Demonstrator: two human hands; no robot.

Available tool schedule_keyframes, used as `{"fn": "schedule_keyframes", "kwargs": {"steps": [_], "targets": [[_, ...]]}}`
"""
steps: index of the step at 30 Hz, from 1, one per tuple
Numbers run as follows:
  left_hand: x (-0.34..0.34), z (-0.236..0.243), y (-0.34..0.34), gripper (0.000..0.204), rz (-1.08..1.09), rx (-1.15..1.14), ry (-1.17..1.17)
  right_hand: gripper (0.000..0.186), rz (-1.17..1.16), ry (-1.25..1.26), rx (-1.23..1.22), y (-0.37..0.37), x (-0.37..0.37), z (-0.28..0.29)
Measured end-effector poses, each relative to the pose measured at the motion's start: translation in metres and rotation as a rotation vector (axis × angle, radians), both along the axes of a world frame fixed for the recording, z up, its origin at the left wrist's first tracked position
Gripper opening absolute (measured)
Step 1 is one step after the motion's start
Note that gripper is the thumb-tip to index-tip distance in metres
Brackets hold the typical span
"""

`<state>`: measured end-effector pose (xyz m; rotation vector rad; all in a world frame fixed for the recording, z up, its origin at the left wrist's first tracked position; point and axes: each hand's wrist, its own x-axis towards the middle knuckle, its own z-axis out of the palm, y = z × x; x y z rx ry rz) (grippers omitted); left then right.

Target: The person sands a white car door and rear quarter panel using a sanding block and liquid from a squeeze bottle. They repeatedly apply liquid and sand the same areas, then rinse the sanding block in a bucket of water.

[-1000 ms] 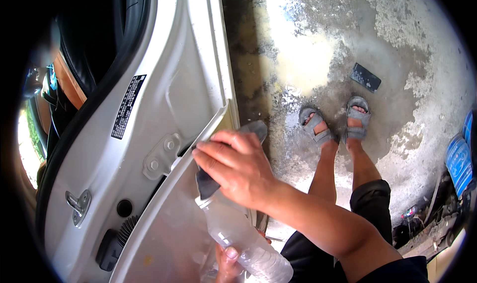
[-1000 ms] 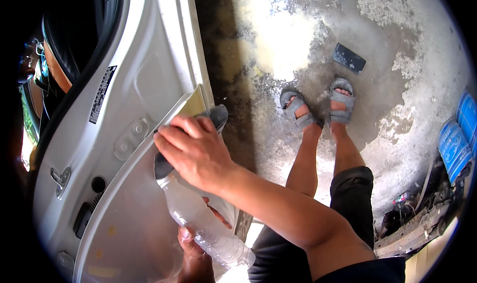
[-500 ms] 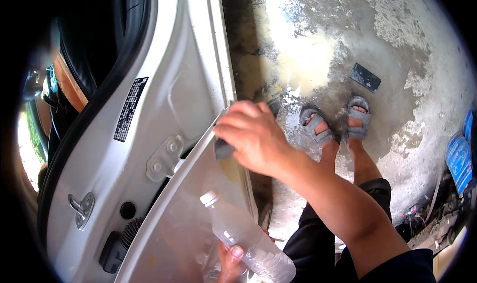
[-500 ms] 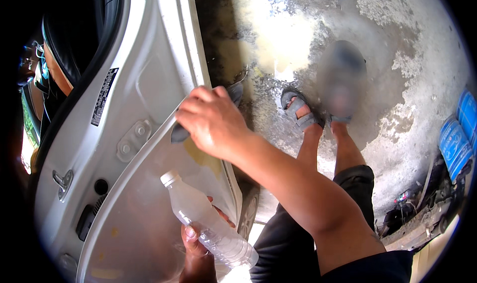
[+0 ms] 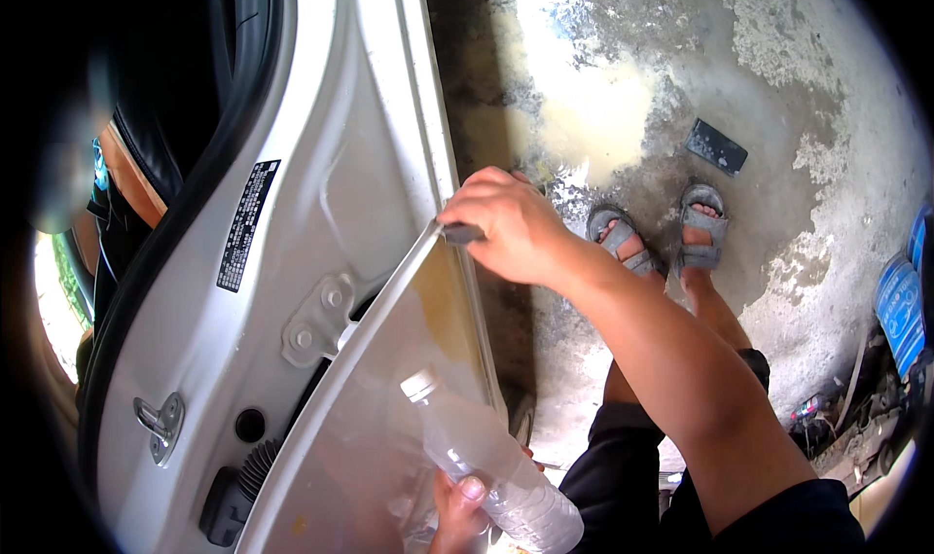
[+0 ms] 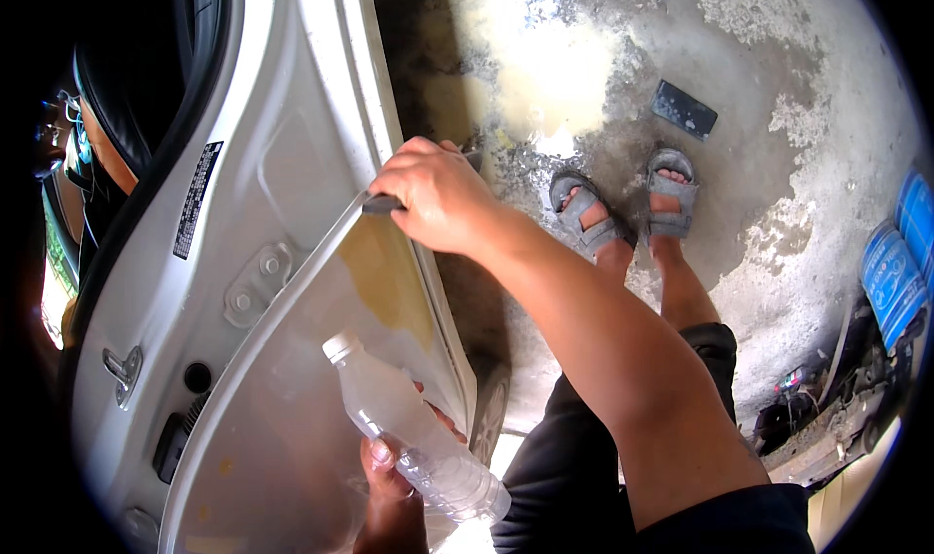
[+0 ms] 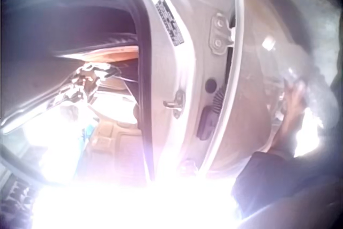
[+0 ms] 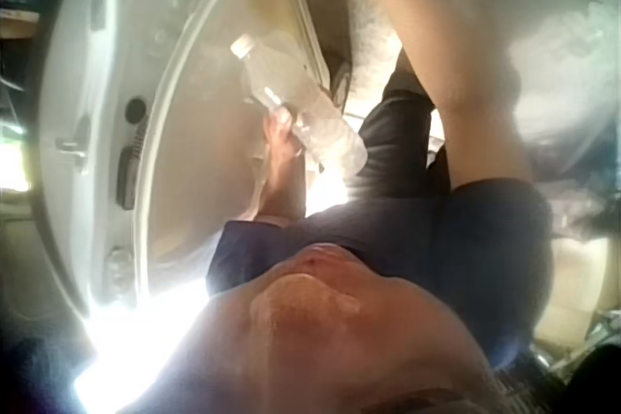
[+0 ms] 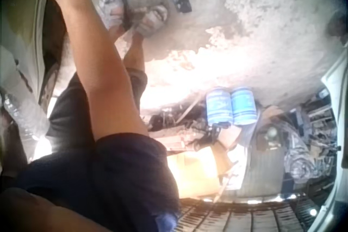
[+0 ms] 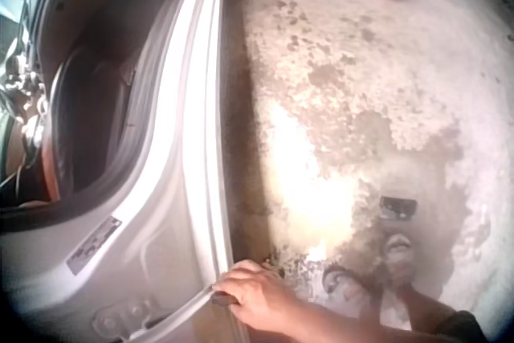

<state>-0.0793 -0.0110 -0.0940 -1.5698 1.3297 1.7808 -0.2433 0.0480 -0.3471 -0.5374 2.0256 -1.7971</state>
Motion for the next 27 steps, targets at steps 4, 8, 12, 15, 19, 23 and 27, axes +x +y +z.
{"fn": "schedule_keyframes", "kwargs": {"steps": [4, 8, 12, 15, 19, 23, 27], "targets": [[-0.005, 0.0, 0.002, 0.091, -0.02, -0.035, -0.062, 0.039, 0.003, 0.026, 0.013, 0.01, 0.003, 0.038], [-0.009, -0.002, 0.003, 0.091, -0.018, -0.02, -0.062, 0.032, 0.116, -0.03, 0.013, 0.004, -0.02, -0.005], [0.001, -0.001, -0.003, 0.082, 0.029, 0.052, -0.038, 0.031, 0.137, 0.08, -0.032, 0.014, -0.017, 0.026], [-0.001, -0.004, -0.003, 0.077, 0.049, 0.091, -0.049, 0.031, 0.085, 0.059, -0.044, 0.005, -0.015, -0.01], [-0.011, -0.007, 0.002, 0.087, -0.03, -0.017, -0.043, 0.033, 0.031, 0.054, -0.055, 0.0, -0.002, -0.017], [-0.003, -0.012, -0.001, 0.089, -0.012, 0.037, -0.039, 0.035, -0.027, 0.064, -0.141, 0.007, 0.004, 0.014], [-0.011, -0.013, 0.002, 0.09, -0.026, 0.006, -0.033, 0.035, -0.01, -0.023, -0.035, -0.006, -0.001, -0.029]]}}
